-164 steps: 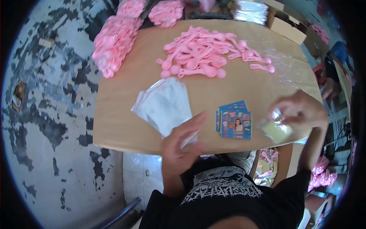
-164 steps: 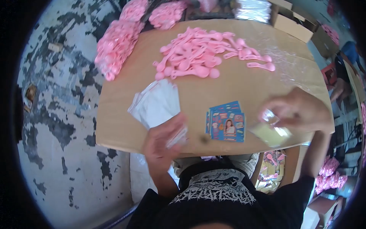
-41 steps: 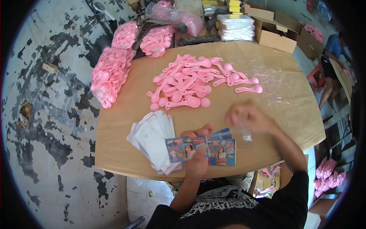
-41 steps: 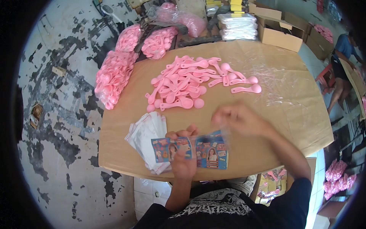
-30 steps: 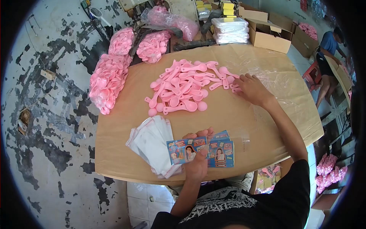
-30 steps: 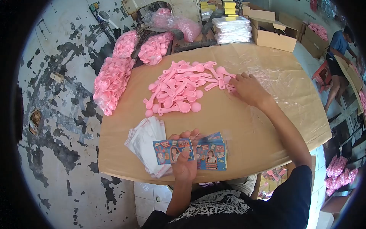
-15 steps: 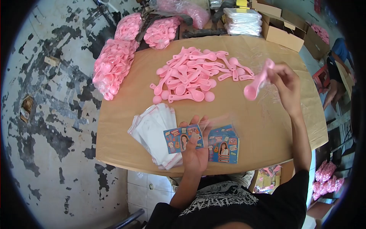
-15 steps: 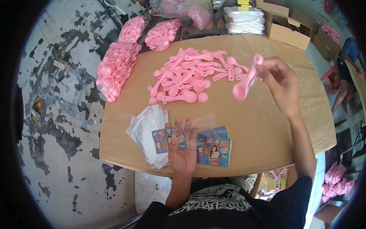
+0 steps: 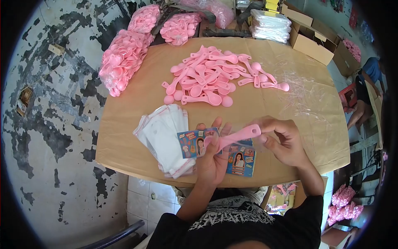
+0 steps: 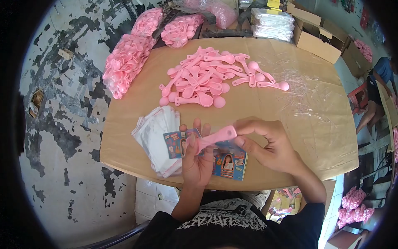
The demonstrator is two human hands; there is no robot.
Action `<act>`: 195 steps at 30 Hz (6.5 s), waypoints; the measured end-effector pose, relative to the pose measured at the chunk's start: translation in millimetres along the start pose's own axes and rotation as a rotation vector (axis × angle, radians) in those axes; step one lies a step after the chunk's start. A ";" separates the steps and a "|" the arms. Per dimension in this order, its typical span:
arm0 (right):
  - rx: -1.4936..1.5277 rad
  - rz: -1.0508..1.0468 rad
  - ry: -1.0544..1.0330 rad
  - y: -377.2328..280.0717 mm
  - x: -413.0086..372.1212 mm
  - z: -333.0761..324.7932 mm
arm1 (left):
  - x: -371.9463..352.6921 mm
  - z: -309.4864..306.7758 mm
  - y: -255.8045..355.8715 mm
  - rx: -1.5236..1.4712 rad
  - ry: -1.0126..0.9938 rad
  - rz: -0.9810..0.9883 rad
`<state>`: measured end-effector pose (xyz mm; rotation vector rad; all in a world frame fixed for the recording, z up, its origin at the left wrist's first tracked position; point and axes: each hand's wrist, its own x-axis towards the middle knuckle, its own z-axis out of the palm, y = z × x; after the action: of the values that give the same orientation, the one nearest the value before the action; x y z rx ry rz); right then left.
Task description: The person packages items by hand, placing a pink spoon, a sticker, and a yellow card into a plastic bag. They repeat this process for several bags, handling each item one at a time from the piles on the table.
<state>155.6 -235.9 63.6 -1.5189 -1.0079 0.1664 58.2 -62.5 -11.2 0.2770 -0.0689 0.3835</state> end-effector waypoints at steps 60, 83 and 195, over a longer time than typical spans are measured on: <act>-0.066 0.211 -0.109 7.3 1.6 -15.8 | -1.9 3.7 -6.3 0.317 -0.062 0.253; -0.411 -0.175 -0.167 -37.2 27.3 22.1 | -10.8 17.6 -1.8 0.039 -0.036 -0.035; 0.114 0.335 -0.141 3.2 17.0 -10.3 | 21.5 36.2 17.9 0.822 -0.086 -0.187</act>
<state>173.9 -231.9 70.8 -1.5782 -0.8313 0.5654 70.7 -49.0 30.6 1.1040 0.0353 0.1962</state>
